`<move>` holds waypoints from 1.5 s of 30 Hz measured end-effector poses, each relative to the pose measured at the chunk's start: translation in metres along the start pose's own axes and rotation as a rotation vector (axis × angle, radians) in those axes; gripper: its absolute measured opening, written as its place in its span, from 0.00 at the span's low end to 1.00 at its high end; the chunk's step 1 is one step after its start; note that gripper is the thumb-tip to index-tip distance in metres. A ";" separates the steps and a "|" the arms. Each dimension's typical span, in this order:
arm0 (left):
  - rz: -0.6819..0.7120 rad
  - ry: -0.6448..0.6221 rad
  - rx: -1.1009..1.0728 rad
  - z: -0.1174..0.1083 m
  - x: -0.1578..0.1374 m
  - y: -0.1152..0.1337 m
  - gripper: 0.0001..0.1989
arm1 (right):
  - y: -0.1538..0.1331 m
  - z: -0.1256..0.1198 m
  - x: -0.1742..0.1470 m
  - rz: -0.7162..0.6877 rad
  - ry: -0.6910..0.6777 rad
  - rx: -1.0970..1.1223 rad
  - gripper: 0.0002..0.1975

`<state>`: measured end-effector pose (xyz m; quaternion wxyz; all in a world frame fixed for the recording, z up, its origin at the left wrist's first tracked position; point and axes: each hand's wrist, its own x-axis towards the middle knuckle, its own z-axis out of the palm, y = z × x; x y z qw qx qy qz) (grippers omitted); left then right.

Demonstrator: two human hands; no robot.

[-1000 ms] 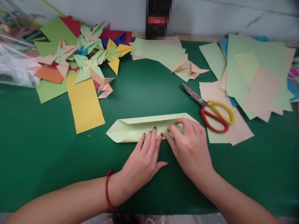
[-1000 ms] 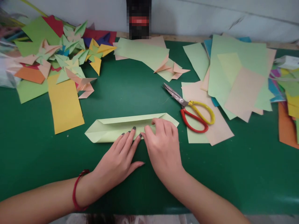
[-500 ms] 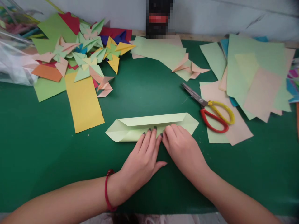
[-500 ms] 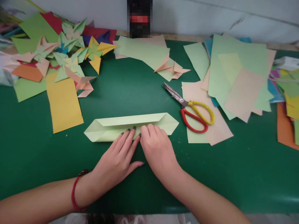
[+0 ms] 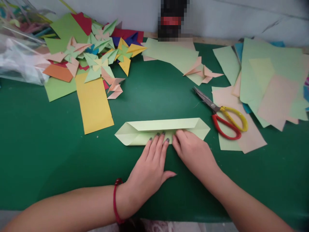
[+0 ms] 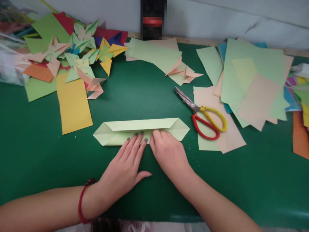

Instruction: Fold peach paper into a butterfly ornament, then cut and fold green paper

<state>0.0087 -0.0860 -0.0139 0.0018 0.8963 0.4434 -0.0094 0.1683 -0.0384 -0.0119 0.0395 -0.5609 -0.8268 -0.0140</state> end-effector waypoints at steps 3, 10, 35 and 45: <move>-0.064 -0.005 0.014 0.000 -0.005 0.003 0.44 | 0.000 0.000 0.000 -0.002 0.007 -0.008 0.10; -0.138 -0.032 -0.002 0.001 -0.020 -0.001 0.49 | 0.001 0.002 -0.001 -0.001 -0.011 -0.014 0.11; -0.122 0.026 -0.060 0.008 -0.041 -0.032 0.46 | 0.013 -0.016 -0.015 0.203 -0.237 -0.132 0.10; -0.124 -0.004 -0.081 0.006 -0.040 -0.034 0.44 | 0.020 -0.029 -0.007 0.262 -0.432 -0.206 0.10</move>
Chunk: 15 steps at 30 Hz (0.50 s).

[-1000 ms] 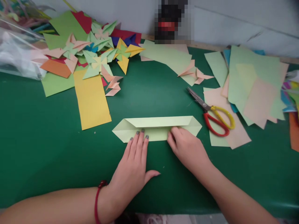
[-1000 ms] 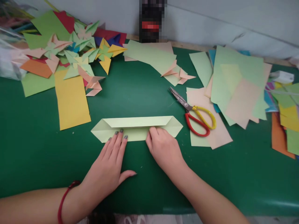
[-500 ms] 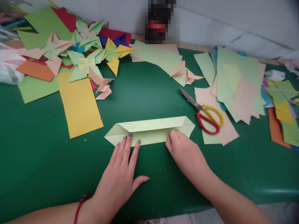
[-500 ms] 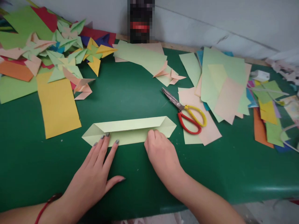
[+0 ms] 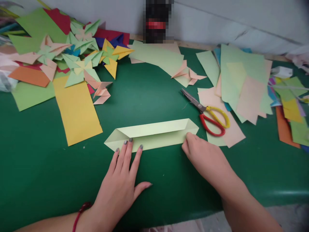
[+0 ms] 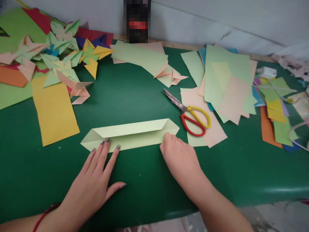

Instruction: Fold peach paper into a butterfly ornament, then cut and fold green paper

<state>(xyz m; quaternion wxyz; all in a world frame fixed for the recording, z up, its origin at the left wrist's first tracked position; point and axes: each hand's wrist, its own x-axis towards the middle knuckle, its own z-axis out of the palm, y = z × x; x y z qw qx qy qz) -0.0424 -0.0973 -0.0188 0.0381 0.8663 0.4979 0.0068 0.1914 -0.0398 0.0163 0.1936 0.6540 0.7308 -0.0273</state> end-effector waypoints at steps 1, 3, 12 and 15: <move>-0.001 -0.005 -0.001 0.000 0.000 0.000 0.43 | 0.000 0.000 0.000 0.003 -0.003 0.001 0.10; -0.002 -0.010 -0.001 -0.002 0.000 0.000 0.43 | -0.001 0.000 -0.001 0.004 -0.002 0.007 0.10; 0.000 -0.031 -0.010 -0.005 0.001 0.000 0.42 | 0.005 -0.005 0.011 0.072 -0.023 0.450 0.12; -0.004 -0.031 -0.017 -0.004 0.001 0.001 0.42 | 0.007 -0.011 0.016 -0.070 -0.282 1.154 0.13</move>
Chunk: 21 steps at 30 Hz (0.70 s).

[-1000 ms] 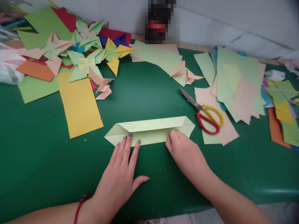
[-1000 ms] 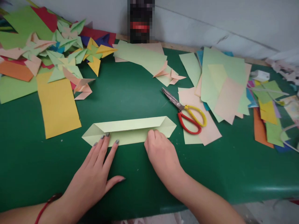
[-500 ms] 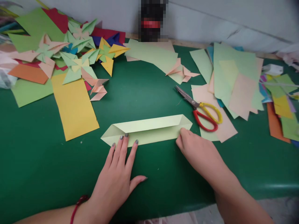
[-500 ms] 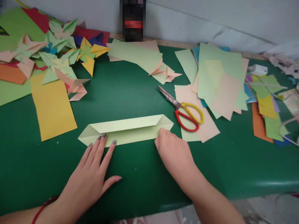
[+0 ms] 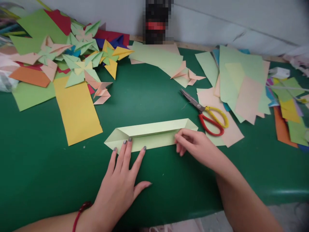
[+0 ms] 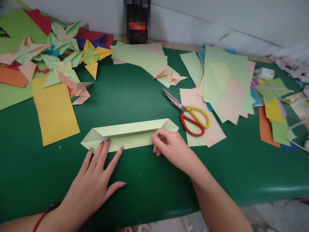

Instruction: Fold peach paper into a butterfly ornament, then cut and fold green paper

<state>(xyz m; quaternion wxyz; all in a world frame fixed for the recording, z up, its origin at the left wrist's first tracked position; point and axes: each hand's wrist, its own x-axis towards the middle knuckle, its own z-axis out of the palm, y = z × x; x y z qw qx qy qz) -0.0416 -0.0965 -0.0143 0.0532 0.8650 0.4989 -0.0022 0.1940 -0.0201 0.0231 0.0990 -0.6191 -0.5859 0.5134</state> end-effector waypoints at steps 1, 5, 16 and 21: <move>0.001 0.001 -0.002 0.000 0.000 0.000 0.42 | -0.002 0.001 0.001 -0.007 -0.124 0.206 0.13; 0.016 0.018 0.003 0.000 0.000 -0.001 0.42 | -0.006 0.014 0.005 0.004 -0.345 0.699 0.12; 0.039 0.058 0.081 -0.004 0.002 -0.001 0.39 | 0.008 -0.016 0.015 -0.028 -0.223 0.631 0.16; 0.082 0.188 0.095 -0.013 0.011 -0.010 0.27 | 0.017 -0.041 0.003 -0.004 0.195 0.150 0.16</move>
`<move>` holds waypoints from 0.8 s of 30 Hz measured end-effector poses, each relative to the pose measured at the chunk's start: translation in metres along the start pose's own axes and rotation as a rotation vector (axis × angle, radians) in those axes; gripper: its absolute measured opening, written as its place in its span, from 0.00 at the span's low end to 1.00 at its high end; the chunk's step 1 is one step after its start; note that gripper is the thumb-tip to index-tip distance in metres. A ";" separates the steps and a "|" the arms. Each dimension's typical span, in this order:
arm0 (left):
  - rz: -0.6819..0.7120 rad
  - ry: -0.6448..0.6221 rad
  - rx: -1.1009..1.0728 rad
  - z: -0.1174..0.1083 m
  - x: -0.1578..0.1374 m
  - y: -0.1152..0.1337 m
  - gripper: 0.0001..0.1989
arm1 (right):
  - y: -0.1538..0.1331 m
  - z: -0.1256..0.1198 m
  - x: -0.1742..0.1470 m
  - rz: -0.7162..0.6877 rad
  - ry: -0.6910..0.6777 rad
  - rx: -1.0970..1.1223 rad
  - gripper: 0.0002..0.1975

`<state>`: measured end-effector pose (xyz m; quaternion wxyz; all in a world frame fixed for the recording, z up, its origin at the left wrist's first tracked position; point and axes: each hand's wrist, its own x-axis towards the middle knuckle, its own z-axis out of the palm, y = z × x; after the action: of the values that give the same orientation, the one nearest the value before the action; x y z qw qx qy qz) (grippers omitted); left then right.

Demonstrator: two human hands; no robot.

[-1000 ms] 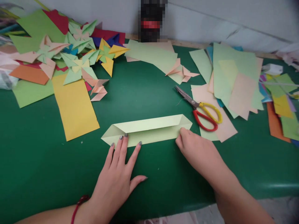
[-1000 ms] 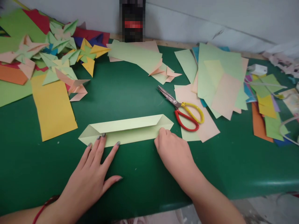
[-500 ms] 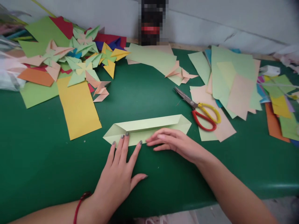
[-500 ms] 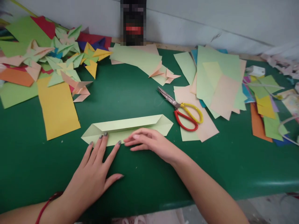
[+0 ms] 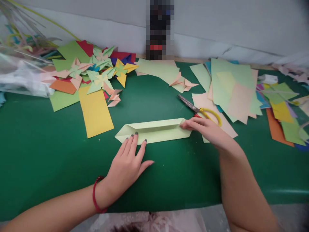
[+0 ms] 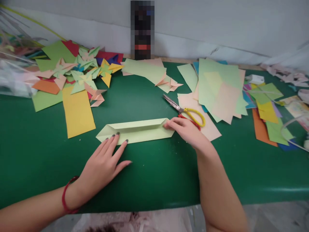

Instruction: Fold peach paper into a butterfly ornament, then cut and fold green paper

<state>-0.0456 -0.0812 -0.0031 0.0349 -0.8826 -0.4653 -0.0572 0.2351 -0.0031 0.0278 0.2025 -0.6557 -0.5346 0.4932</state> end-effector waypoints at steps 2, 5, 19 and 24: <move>0.007 0.084 -0.051 -0.002 0.006 -0.007 0.22 | 0.003 -0.003 0.001 0.007 0.069 -0.019 0.16; -0.025 0.164 -0.171 -0.001 0.017 -0.018 0.12 | 0.007 0.003 0.007 -0.016 0.073 -0.013 0.15; -0.127 0.355 -0.129 0.010 0.049 -0.024 0.11 | -0.012 0.052 -0.004 -0.287 0.801 -0.782 0.18; -0.057 0.260 -0.099 0.020 0.067 0.001 0.10 | -0.015 0.078 -0.001 -0.355 0.678 -0.803 0.19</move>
<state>-0.0062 -0.0248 -0.0136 0.0495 -0.8549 -0.4781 -0.1951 0.1603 -0.0194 0.0062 0.1772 -0.7034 -0.6877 -0.0300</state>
